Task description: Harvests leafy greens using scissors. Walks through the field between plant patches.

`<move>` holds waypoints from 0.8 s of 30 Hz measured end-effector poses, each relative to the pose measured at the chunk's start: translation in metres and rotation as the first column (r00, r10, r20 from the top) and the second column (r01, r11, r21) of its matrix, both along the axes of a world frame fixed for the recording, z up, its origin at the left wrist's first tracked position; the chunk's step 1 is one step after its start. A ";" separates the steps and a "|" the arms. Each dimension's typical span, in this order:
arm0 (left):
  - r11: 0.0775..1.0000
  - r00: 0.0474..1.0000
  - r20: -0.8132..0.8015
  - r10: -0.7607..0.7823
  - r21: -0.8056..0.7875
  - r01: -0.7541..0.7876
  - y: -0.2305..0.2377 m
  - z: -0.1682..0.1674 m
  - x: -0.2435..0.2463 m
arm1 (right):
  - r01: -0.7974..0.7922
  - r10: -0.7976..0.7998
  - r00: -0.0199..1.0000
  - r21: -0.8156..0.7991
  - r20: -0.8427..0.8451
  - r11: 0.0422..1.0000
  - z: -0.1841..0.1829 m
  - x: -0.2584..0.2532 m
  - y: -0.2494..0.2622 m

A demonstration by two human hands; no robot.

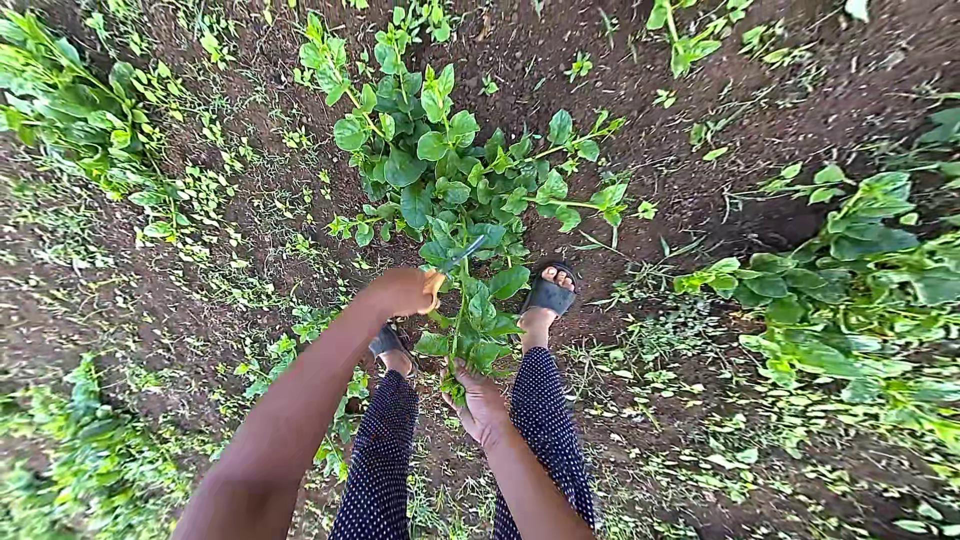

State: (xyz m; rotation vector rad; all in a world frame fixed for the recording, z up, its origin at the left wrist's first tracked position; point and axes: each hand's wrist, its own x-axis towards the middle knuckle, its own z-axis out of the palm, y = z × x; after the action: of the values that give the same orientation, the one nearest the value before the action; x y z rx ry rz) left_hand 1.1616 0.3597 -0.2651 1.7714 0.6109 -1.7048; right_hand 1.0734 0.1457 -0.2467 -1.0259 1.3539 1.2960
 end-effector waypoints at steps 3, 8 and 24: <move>0.995 0.987 -0.157 -0.010 0.097 0.026 0.000 -0.019 0.042 | -0.001 0.001 1.000 -0.013 -0.001 1.000 0.000 -0.002 -0.001; 0.964 0.951 -0.299 0.080 0.265 0.003 -0.006 -0.028 0.079 | -0.048 0.047 0.998 0.021 0.052 0.999 0.000 -0.001 -0.012; 0.935 0.919 -0.291 0.265 0.312 -0.171 -0.021 -0.056 0.099 | -0.100 0.092 0.981 0.041 0.169 0.994 0.006 0.006 -0.024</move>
State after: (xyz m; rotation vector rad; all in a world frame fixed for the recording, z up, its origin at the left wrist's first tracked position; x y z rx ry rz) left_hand 1.2603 0.3382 -0.3206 1.5302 1.2078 -1.8363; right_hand 1.0797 0.1220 -0.2403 -1.1513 1.1526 1.2775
